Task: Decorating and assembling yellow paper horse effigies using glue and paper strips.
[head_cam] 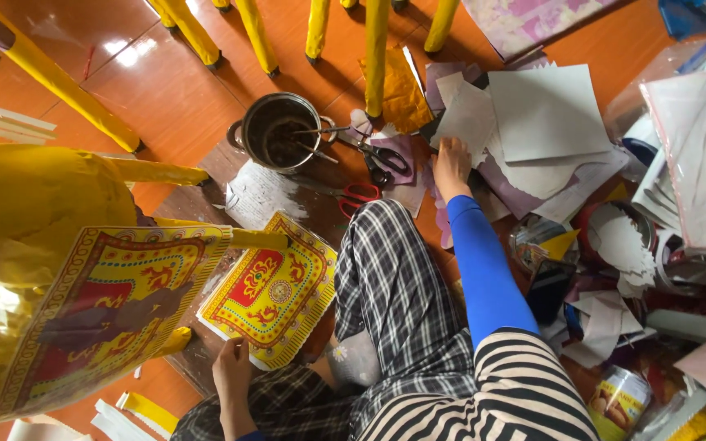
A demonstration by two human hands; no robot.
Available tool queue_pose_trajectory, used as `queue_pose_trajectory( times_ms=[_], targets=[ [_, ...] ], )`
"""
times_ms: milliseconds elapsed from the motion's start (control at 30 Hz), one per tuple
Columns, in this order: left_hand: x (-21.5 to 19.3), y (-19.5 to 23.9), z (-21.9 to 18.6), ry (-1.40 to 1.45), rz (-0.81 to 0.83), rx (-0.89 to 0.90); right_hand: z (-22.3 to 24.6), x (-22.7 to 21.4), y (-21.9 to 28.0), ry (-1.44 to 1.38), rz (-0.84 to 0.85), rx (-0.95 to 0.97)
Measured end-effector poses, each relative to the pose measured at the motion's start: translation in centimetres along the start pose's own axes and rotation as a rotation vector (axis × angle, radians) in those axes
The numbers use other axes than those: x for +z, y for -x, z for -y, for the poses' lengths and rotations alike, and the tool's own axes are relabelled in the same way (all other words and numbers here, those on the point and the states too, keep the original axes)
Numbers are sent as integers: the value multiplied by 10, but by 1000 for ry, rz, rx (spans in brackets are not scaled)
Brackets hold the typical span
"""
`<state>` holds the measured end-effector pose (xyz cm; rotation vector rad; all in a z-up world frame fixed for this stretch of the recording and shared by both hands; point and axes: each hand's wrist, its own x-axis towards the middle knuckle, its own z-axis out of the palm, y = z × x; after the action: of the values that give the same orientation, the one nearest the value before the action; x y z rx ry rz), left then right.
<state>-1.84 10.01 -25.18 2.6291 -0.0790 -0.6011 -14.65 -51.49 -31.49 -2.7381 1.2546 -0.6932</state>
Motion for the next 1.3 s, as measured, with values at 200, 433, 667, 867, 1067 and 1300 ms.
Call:
queue_pose_trajectory(
  times_ms=[200, 433, 667, 867, 1067, 1300],
  targets=[
    [1, -3, 0, -15, 7, -12, -59, 95, 0, 46, 60, 124],
    [1, -6, -6, -48, 50, -24, -58, 31, -7, -353, 67, 333],
    [1, -4, -1, -51, -7, 45, -72, 29, 4, -763, -309, 604],
    [9, 8, -10, 153, -44, 84, -83, 27, 29, -520, -296, 239],
    [47, 10, -3, 147, -6, 290, -56, -45, 26, -488, -302, 116],
    [59, 26, -12, 502, 137, 327, 17, -145, 55, -952, -151, 439]
  ],
)
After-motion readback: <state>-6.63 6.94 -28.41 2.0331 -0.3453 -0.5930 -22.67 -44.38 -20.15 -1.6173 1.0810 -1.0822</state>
